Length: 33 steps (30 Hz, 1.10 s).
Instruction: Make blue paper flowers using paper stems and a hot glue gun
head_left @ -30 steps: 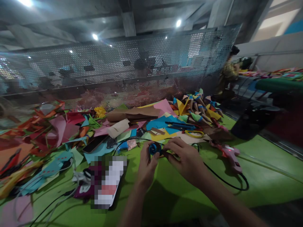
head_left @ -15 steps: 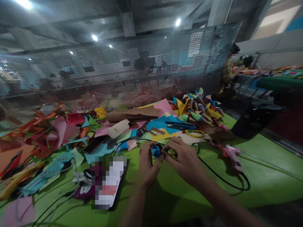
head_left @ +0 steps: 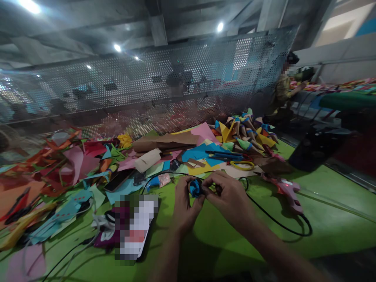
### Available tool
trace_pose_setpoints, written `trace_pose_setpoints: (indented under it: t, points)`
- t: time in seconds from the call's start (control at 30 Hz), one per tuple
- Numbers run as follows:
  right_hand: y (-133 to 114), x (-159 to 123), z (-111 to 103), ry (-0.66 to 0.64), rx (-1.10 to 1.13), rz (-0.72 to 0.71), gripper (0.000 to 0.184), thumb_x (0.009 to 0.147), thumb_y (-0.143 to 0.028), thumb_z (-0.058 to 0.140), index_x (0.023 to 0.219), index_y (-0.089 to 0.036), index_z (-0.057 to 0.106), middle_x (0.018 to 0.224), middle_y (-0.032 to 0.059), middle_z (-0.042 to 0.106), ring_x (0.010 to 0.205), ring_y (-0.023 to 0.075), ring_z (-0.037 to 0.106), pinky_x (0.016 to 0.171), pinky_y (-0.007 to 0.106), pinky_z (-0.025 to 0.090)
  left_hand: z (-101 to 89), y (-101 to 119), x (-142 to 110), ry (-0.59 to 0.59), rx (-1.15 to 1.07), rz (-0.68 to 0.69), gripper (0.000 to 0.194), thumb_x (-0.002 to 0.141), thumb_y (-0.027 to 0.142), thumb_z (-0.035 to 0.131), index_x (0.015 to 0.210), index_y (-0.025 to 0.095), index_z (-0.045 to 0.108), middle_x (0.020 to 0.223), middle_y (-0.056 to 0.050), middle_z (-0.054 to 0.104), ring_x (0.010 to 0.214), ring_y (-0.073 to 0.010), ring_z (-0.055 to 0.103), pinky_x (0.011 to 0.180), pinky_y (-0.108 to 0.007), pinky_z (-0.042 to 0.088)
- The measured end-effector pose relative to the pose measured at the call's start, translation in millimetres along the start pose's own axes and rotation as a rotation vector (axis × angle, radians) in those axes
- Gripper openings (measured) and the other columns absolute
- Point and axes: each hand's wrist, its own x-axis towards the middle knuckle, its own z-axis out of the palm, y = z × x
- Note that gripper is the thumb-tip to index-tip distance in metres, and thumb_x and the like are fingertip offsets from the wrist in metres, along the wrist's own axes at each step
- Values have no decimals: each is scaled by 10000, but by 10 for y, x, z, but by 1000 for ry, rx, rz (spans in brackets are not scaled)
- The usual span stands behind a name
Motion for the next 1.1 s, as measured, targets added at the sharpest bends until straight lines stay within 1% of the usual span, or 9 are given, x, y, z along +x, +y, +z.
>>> trace_pose_setpoints:
  t: [0.1,0.3,0.47,0.6,0.83,1.0,1.1]
  points:
    - [-14,5,-15,-15,-67,-17,124,769,-81,607,738,-200,624,825,33,647,778,184,595,660,272,405,-6,13,-4,-56,25,57,379,868,467,591,1159,236,516,1144,-77,559,1078,-251,538,971,-394,418]
    - [-29,47,-47,-33,-273,-44,108,808,-104,625,757,-199,631,848,23,655,744,172,588,633,273,346,-5,29,-14,-44,65,90,405,866,495,599,1153,226,505,1125,-72,543,1055,-251,527,932,-387,422]
    - [-43,73,-67,-102,-383,-48,67,841,-148,644,807,-205,649,832,15,673,750,187,612,614,283,308,-3,25,-10,-54,87,119,385,876,491,590,1145,230,500,1105,-66,538,1032,-247,524,907,-387,426]
    - [-40,78,-61,-112,-376,-65,73,837,-131,648,839,-204,658,846,16,692,760,195,620,631,288,312,-8,25,-6,-57,76,124,377,890,489,572,1156,236,488,1116,-67,530,1035,-247,520,902,-388,426]
    - [-18,109,-52,-140,-243,-82,136,803,-72,656,868,-190,646,842,8,704,773,181,631,667,276,354,-5,15,-9,-58,73,119,372,894,477,574,1157,230,487,1117,-68,522,1030,-244,521,903,-387,427]
    - [-57,125,-71,-141,-274,-52,148,787,-64,658,858,-193,660,841,16,715,787,193,638,676,283,359,-1,27,-10,-50,88,119,337,898,457,568,1137,232,495,1099,-62,530,1020,-241,527,901,-386,427]
    - [-92,127,-77,-169,-302,-14,148,781,-61,661,852,-191,667,838,19,716,795,195,640,688,285,361,1,36,-7,-50,110,132,341,898,455,563,1143,228,491,1109,-69,525,1035,-246,521,911,-396,422]
